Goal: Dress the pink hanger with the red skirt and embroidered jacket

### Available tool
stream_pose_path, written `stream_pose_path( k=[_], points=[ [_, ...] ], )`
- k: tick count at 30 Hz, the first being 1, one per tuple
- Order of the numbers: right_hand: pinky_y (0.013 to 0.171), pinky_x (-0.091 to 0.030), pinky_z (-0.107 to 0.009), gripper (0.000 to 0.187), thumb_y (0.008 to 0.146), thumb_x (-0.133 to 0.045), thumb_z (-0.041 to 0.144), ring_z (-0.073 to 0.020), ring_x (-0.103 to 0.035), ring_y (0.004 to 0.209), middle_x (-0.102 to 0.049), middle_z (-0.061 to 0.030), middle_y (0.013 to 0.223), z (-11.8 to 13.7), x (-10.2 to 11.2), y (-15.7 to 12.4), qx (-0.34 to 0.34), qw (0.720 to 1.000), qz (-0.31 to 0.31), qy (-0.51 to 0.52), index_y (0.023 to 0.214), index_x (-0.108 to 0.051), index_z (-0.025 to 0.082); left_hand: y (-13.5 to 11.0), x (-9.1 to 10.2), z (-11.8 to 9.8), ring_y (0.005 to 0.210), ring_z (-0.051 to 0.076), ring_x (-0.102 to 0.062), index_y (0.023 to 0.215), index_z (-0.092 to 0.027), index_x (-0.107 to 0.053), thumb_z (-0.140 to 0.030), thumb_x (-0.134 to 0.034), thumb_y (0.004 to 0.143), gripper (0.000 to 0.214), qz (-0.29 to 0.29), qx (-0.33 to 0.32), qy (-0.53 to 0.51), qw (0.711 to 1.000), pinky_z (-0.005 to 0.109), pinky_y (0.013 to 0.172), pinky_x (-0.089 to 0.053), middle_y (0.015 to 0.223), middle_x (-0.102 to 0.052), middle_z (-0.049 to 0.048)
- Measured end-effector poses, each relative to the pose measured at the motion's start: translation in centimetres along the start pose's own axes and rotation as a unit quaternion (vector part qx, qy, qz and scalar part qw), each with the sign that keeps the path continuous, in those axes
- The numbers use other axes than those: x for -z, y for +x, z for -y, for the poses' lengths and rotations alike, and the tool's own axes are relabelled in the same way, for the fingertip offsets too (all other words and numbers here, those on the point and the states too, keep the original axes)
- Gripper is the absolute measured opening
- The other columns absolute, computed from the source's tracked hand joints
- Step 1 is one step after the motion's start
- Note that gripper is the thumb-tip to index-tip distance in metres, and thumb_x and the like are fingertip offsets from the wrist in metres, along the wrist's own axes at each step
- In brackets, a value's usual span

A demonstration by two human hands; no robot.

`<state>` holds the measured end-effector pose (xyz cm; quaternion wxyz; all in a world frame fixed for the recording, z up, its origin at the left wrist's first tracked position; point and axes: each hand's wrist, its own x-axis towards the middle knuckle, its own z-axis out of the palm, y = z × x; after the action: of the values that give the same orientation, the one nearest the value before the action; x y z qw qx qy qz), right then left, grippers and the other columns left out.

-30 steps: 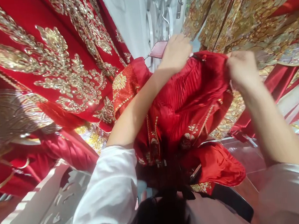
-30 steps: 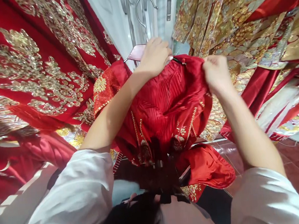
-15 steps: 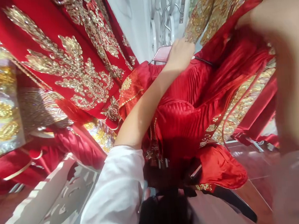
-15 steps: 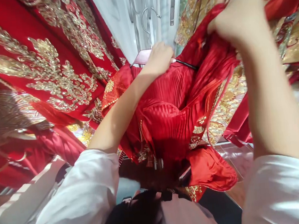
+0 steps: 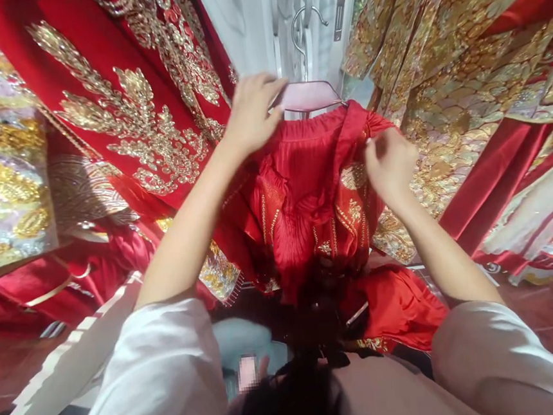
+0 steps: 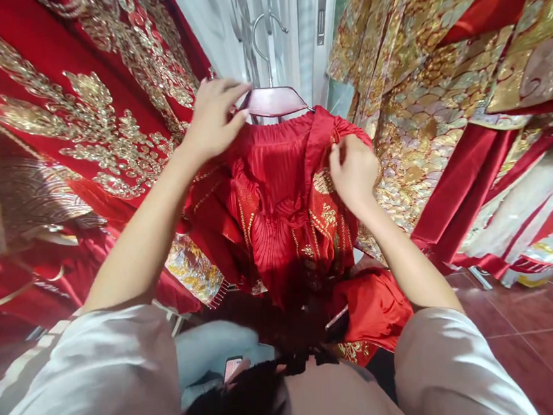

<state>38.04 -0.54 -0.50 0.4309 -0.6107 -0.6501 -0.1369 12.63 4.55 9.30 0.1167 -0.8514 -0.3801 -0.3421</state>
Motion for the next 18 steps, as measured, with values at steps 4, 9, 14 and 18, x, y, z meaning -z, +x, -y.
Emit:
stream_pose_path(
  k=[4,9,14,18],
  points=[
    [0.087,-0.043,-0.046,0.047,0.09,-0.034,0.052,-0.0298,-0.058,0.094,-0.061,-0.0184,0.092,-3.6,-1.3,0.1,-0.026,0.999,0.003,0.031,0.099,-0.059,0.014,-4.2,0.0,4.2,0.122,0.034,-0.044,0.116,-0.024,-0.056,-0.057,-0.035,0.088,0.048,0.003,0.146,-0.023,0.989,0.051,0.105,-0.03,0.113,-0.063,0.0086],
    [0.087,-0.043,-0.04,0.051,0.089,-0.034,0.058,-0.0231,-0.057,0.093,-0.06,-0.0132,0.095,-5.7,-3.7,0.5,-0.056,0.989,-0.05,0.128,0.103,-0.055,0.014,-5.7,-1.2,5.7,0.103,0.029,-0.057,0.086,-0.021,-0.054,-0.058,-0.035,0.09,0.042,-0.015,0.169,-0.023,0.985,0.043,0.093,-0.04,0.086,-0.062,0.009],
    [0.075,-0.047,-0.035,0.048,0.076,-0.056,0.064,-0.0167,-0.055,0.071,-0.055,-0.0039,0.068,-5.6,-4.6,0.2,-0.115,0.939,0.032,0.321,0.07,-0.051,0.017,-5.3,-0.8,4.9,0.077,0.022,-0.058,0.066,-0.021,-0.042,-0.05,-0.044,0.089,0.038,-0.037,0.17,-0.012,0.985,0.034,0.077,-0.044,0.062,-0.049,0.0025],
    [0.062,-0.049,-0.032,0.037,0.075,-0.066,0.052,-0.0126,-0.053,0.056,-0.053,0.0002,0.057,-6.2,-1.8,0.7,-0.188,0.852,0.086,0.48,0.072,-0.056,0.016,-5.0,0.0,4.6,0.069,0.02,-0.054,0.06,-0.022,-0.036,-0.044,-0.049,0.088,0.038,-0.024,0.183,-0.023,0.983,0.031,0.071,-0.042,0.057,-0.043,0.0012]
  ],
)
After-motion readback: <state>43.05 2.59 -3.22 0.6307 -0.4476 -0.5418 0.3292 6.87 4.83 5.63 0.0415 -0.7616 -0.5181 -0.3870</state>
